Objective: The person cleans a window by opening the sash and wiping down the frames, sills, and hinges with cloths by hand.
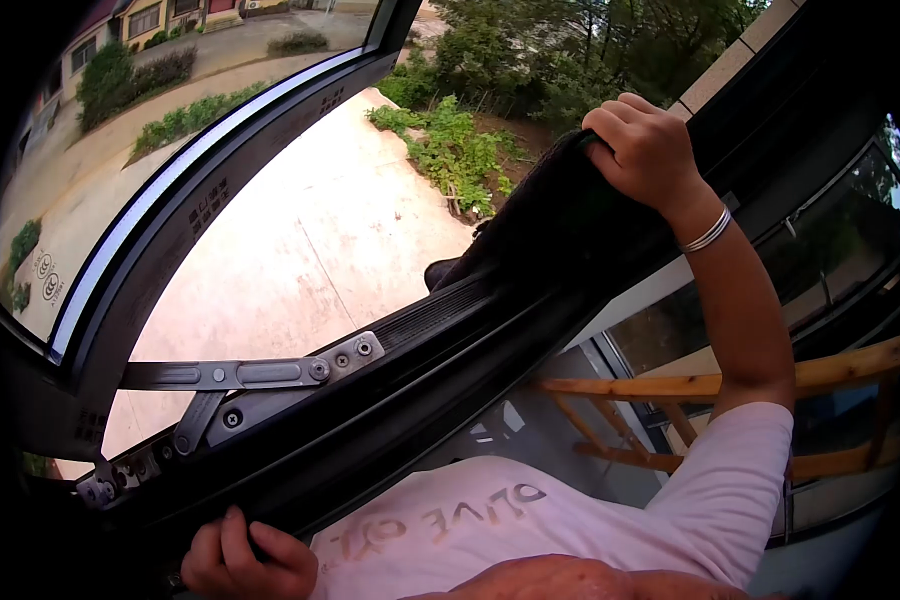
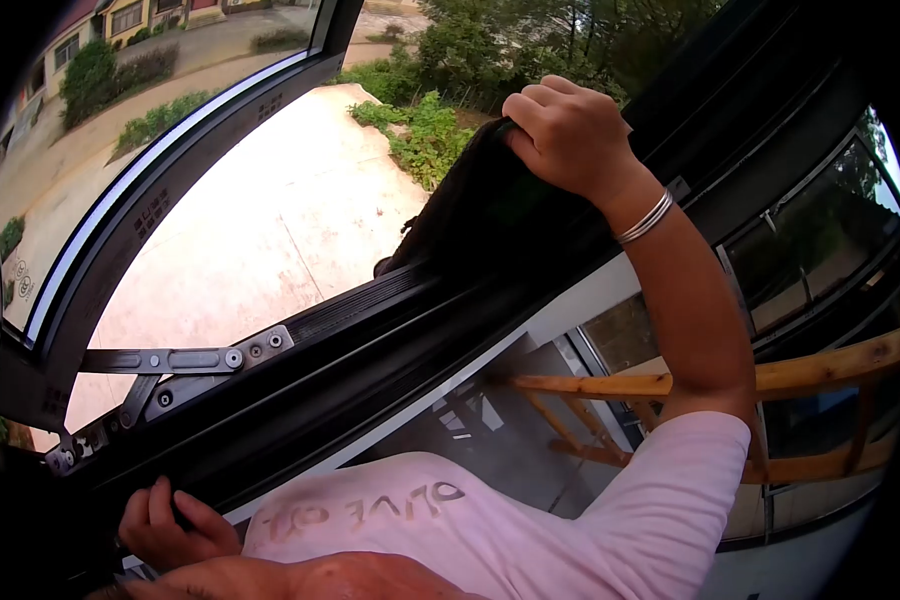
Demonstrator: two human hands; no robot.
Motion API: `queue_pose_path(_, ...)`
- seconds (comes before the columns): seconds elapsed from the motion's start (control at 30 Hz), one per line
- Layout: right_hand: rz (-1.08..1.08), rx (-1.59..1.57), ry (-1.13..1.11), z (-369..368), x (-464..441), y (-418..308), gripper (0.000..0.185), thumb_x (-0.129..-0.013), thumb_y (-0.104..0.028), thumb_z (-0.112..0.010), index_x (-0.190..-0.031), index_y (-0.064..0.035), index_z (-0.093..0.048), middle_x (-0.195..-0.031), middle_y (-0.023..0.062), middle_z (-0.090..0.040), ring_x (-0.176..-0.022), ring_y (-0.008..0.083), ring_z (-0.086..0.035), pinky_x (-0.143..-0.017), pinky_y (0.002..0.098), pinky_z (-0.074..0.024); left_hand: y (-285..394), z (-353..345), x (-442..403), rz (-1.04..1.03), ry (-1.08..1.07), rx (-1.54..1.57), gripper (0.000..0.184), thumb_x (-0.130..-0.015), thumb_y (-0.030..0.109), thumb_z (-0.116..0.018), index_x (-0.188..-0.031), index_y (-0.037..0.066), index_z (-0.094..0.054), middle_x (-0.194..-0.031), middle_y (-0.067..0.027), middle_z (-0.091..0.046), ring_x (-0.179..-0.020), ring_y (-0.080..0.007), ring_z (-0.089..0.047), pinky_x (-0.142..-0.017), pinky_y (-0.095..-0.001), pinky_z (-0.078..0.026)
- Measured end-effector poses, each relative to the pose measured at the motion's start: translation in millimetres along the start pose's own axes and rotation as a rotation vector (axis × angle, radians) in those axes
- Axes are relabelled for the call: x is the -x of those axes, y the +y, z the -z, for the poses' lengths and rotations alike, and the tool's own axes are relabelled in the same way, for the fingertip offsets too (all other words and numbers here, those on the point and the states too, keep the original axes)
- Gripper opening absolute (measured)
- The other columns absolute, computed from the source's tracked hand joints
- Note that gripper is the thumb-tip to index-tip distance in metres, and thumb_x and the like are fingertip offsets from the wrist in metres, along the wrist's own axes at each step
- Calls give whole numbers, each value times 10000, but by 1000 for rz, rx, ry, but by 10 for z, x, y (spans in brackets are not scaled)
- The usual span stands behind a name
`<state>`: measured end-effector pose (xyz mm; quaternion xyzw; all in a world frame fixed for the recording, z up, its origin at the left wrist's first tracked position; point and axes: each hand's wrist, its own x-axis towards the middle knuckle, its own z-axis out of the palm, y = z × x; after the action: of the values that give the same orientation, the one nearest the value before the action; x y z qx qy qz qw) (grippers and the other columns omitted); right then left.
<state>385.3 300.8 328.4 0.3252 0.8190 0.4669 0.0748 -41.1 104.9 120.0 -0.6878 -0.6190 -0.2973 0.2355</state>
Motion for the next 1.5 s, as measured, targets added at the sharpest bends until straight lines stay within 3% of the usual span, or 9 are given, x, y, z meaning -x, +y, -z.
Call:
queue_pose_path(0.2, -933, -1389, -105, 57, -94, -191, 234, -908, -233, -686, -958, -5, -696, -729, 61, -667, -664, 179, -641, -607, 312, -496, 55, -101, -57, 15, 172, -39, 178, -920, 121, -576, -1046, 14, -640, -953, -126, -594, -857, -305, -569, -743, -428, -454)
queue_pose_path(0.4, -905, -2014, 101, 288, 62, -389, 265, -898, -185, -664, -1046, 33, -690, -828, 19, -673, -787, 79, -646, -716, 268, -559, 249, 63, -353, 52, 216, 497, 133, -918, -33, -583, -1038, 20, -605, -941, -67, -573, -795, -126, -527, -698, -245, -438)
queue_pose_path(0.57, -277, -1863, 75, 537, 50, -558, 228, -902, -165, -739, -1025, 23, -700, -847, -19, -672, -763, 43, -608, -673, 197, -481, 1312, 332, -1447, -255, -57, 964, 661, -794, 98, -746, -1395, 47, -476, -1233, -119, -586, -1142, -228, -570, -1009, -366, -440)
queue_pose_path(0.73, -354, -1499, 432, 649, 417, -618, 227, -947, -145, -699, -1099, 22, -664, -971, 62, -692, -873, 98, -638, -770, 236, -512, 1908, 109, -2134, -382, -766, 1083, 428, -867, 153, -750, -1248, -1, -627, -1042, -74, -681, -929, -112, -617, -853, -278, -511)
queue_pose_path(0.97, -752, -1191, 1732, -245, 1434, -1314, 110, -929, -94, -469, -955, -17, -543, -856, 108, -553, -672, 150, -502, -593, 263, -428, 2418, -289, -2342, 631, -932, 1687, 291, -974, 176, -572, -1104, -77, -632, -990, -138, -707, -809, -214, -709, -705, -341, -596)
queue_pose_path(1.13, -838, -780, 962, -716, 1446, -1946, 196, -816, 62, -579, -995, -14, -569, -912, 131, -606, -679, 225, -563, -609, 318, -485, 2995, -704, -2429, 563, -1073, 1638, 237, -961, 198, -588, -995, -29, -651, -845, -97, -668, -704, -174, -639, -614, -312, -523)
queue_pose_path(1.33, -841, -859, 1034, -816, 1461, -1995, 55, -922, -44, -548, -928, 11, -551, -853, 124, -568, -685, 215, -538, -619, 300, -457, 3080, -956, -2414, -223, -1187, 1146, 239, -876, 160, -587, -1048, 0, -629, -687, -30, -551, -633, -119, -516, -562, -299, -426)
queue_pose_path(1.47, -761, -835, 1105, -907, 1478, -1961, 95, -875, -50, -565, -958, -7, -546, -857, 114, -569, -650, 212, -535, -583, 316, -456, 3000, -1117, -2087, -631, -616, 897, 366, -831, 77, -571, -1176, -43, -580, -1033, -184, -621, -988, -313, -608, -874, -400, -495)
queue_pose_path(1.5, -735, -854, 1107, -913, 1513, -1978, 179, -821, -19, -585, -997, -27, -550, -884, 101, -579, -652, 215, -544, -583, 324, -459, 2958, -931, -2159, -625, -839, 879, 400, -798, 55, -572, -1183, -53, -581, -1199, -217, -572, -1172, -382, -526, -1010, -433, -439)
